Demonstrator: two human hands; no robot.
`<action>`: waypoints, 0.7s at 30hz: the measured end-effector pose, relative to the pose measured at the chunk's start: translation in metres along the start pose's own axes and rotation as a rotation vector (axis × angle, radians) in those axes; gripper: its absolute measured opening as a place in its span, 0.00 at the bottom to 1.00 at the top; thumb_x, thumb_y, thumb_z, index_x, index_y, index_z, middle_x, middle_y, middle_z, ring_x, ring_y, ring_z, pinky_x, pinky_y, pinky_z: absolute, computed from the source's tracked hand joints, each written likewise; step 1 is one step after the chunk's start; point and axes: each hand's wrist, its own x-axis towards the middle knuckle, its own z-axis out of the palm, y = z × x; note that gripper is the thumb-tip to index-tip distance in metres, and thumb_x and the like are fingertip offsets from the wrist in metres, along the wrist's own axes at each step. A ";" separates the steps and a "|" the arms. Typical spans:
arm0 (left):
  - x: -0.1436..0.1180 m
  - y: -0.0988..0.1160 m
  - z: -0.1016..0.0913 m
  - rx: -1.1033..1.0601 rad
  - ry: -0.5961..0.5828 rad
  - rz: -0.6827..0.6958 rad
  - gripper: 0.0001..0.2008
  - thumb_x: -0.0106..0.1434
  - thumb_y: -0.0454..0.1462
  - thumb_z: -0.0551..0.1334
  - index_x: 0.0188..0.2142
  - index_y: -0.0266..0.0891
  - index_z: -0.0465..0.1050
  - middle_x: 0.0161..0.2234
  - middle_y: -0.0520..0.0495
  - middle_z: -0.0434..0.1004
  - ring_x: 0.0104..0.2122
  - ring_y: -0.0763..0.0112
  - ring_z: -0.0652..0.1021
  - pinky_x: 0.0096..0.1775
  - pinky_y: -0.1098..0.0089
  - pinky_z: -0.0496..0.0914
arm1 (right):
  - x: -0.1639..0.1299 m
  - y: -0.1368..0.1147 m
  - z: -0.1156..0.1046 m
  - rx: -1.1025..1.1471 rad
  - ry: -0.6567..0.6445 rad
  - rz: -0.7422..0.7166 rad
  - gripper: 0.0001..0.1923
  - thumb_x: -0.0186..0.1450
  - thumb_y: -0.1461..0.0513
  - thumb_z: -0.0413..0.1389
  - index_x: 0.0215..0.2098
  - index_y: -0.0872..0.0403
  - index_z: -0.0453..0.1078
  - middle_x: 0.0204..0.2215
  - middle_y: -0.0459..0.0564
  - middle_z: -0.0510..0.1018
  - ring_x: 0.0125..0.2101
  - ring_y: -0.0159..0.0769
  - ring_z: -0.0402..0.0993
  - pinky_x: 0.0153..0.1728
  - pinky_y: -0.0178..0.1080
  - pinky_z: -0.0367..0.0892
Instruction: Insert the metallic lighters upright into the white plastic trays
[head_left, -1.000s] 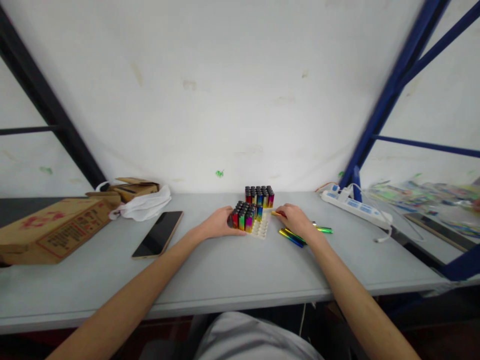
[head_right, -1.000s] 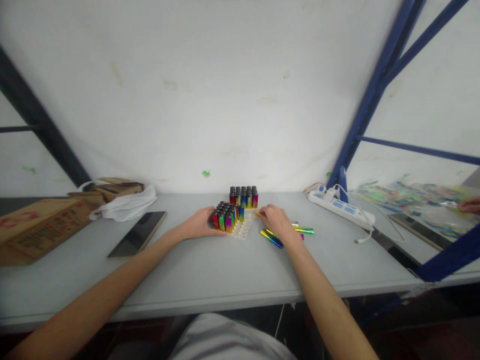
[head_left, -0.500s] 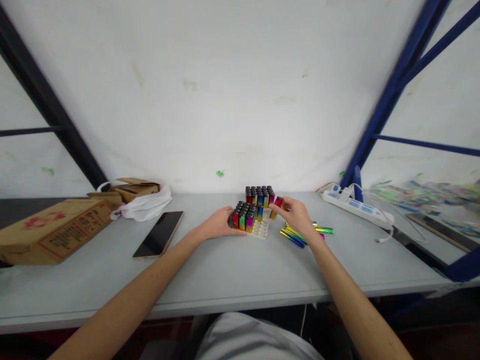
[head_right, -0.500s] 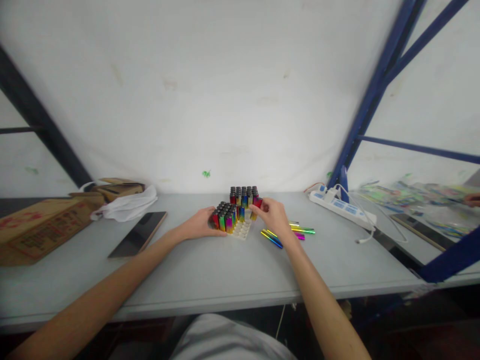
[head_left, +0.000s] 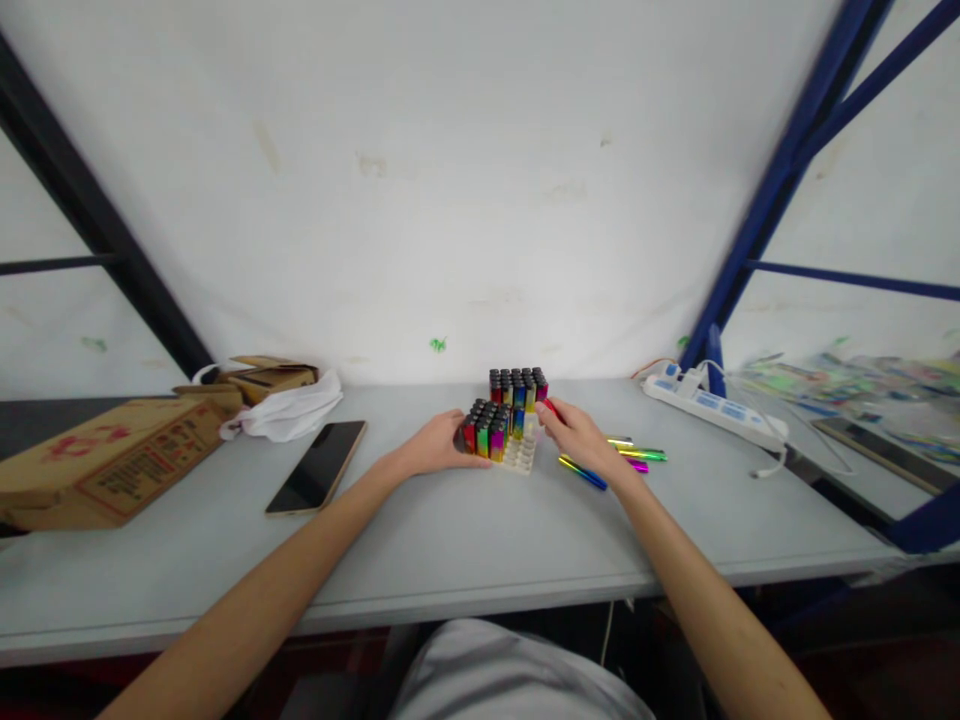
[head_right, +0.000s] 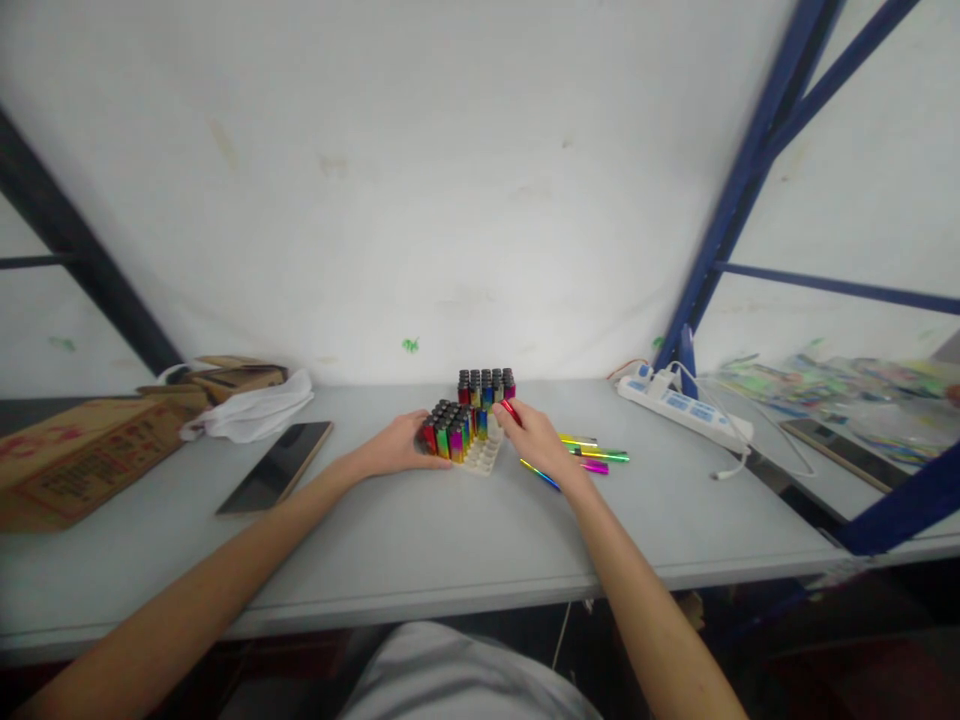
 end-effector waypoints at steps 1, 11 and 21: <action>0.000 0.000 0.000 0.025 -0.001 0.009 0.32 0.50 0.62 0.71 0.40 0.37 0.78 0.38 0.44 0.79 0.39 0.54 0.79 0.42 0.62 0.72 | 0.000 -0.002 0.000 -0.034 0.011 0.006 0.25 0.72 0.42 0.44 0.29 0.51 0.61 0.24 0.42 0.66 0.27 0.34 0.62 0.29 0.35 0.57; 0.000 0.002 0.000 0.048 0.004 0.007 0.33 0.51 0.62 0.71 0.41 0.37 0.79 0.40 0.43 0.80 0.39 0.55 0.79 0.43 0.62 0.73 | -0.005 -0.014 0.006 -0.278 0.143 0.024 0.25 0.68 0.49 0.48 0.18 0.52 0.55 0.16 0.42 0.55 0.21 0.30 0.52 0.26 0.38 0.45; 0.000 0.003 -0.001 0.051 0.000 -0.018 0.32 0.50 0.61 0.72 0.40 0.37 0.78 0.41 0.42 0.80 0.40 0.54 0.79 0.44 0.62 0.73 | -0.006 -0.010 0.006 -0.268 0.135 0.014 0.17 0.63 0.55 0.48 0.19 0.52 0.55 0.16 0.42 0.56 0.21 0.29 0.53 0.26 0.38 0.44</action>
